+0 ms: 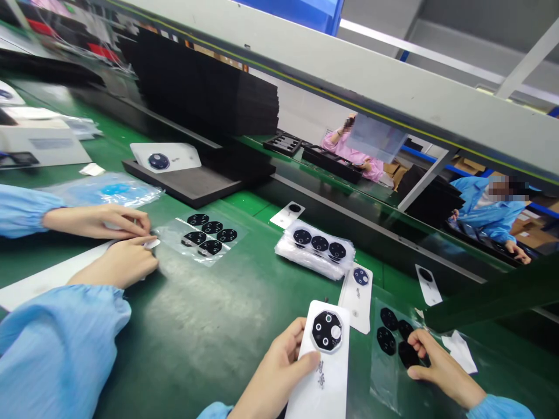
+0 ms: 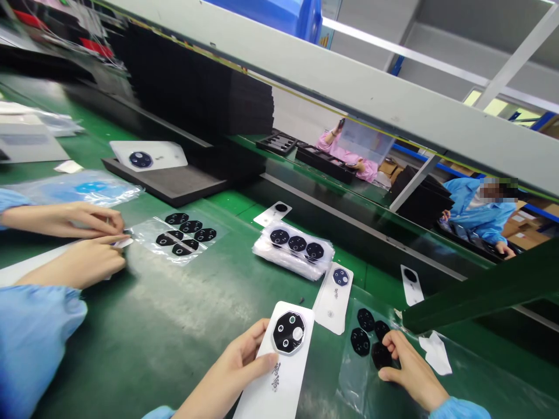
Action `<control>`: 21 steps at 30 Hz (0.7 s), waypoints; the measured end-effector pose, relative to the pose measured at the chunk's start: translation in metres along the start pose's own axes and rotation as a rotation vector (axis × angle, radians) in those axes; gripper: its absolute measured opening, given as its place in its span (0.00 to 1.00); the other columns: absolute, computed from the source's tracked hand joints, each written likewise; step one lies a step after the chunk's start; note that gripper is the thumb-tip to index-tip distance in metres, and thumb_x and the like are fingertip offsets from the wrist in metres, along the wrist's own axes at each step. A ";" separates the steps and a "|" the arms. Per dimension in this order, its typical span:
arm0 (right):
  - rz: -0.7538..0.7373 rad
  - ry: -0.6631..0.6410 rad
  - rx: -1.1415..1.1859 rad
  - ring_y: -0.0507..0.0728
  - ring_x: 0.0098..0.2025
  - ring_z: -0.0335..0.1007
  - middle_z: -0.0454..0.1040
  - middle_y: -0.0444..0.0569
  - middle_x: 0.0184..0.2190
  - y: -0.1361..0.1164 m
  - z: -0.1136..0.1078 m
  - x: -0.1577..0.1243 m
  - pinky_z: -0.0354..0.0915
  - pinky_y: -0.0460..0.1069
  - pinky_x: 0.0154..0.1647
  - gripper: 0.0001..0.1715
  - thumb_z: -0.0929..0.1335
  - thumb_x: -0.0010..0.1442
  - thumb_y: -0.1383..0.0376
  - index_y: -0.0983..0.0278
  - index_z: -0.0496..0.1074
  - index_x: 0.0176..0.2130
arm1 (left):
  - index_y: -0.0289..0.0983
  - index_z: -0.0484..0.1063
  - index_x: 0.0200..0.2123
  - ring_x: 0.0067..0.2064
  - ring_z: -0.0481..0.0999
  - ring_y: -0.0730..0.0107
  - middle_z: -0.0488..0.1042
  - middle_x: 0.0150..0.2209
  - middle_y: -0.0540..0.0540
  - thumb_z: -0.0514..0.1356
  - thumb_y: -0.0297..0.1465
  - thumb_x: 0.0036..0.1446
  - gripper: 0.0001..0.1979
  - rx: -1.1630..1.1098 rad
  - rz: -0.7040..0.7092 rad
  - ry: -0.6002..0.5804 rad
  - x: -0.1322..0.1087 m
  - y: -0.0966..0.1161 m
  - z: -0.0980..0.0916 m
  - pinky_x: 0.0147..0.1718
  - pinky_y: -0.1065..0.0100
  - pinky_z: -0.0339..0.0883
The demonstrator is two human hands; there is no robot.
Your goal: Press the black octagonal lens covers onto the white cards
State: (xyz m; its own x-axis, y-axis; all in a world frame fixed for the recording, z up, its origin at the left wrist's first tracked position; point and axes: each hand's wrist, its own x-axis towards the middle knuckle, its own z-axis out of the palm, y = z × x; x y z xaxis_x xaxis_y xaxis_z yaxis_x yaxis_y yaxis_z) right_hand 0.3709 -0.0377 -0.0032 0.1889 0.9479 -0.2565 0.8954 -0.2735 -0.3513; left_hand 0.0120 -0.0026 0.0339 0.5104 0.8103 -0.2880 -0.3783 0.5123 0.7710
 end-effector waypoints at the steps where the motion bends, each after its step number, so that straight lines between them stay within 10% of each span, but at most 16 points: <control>1: 0.005 -0.021 0.003 0.55 0.36 0.62 0.65 0.44 0.33 0.000 -0.001 0.000 0.61 0.47 0.40 0.21 0.66 0.38 0.69 0.59 0.61 0.36 | 0.37 0.69 0.41 0.33 0.74 0.68 0.76 0.34 0.48 0.65 0.33 0.45 0.18 -0.010 -0.007 -0.001 0.000 0.000 0.000 0.33 0.70 0.64; 21: 0.019 -0.014 0.008 0.55 0.36 0.64 0.65 0.43 0.32 0.001 0.000 -0.001 0.63 0.47 0.37 0.20 0.66 0.39 0.69 0.59 0.61 0.36 | 0.37 0.69 0.44 0.29 0.75 0.71 0.78 0.35 0.47 0.65 0.29 0.46 0.19 -0.106 -0.052 -0.022 -0.003 0.001 0.001 0.32 0.71 0.65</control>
State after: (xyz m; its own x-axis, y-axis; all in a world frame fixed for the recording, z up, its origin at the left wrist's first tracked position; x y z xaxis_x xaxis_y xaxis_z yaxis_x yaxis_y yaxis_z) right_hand 0.3711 -0.0392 -0.0030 0.2004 0.9401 -0.2759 0.8883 -0.2931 -0.3535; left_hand 0.0106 -0.0046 0.0359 0.5475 0.7762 -0.3125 -0.4300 0.5814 0.6907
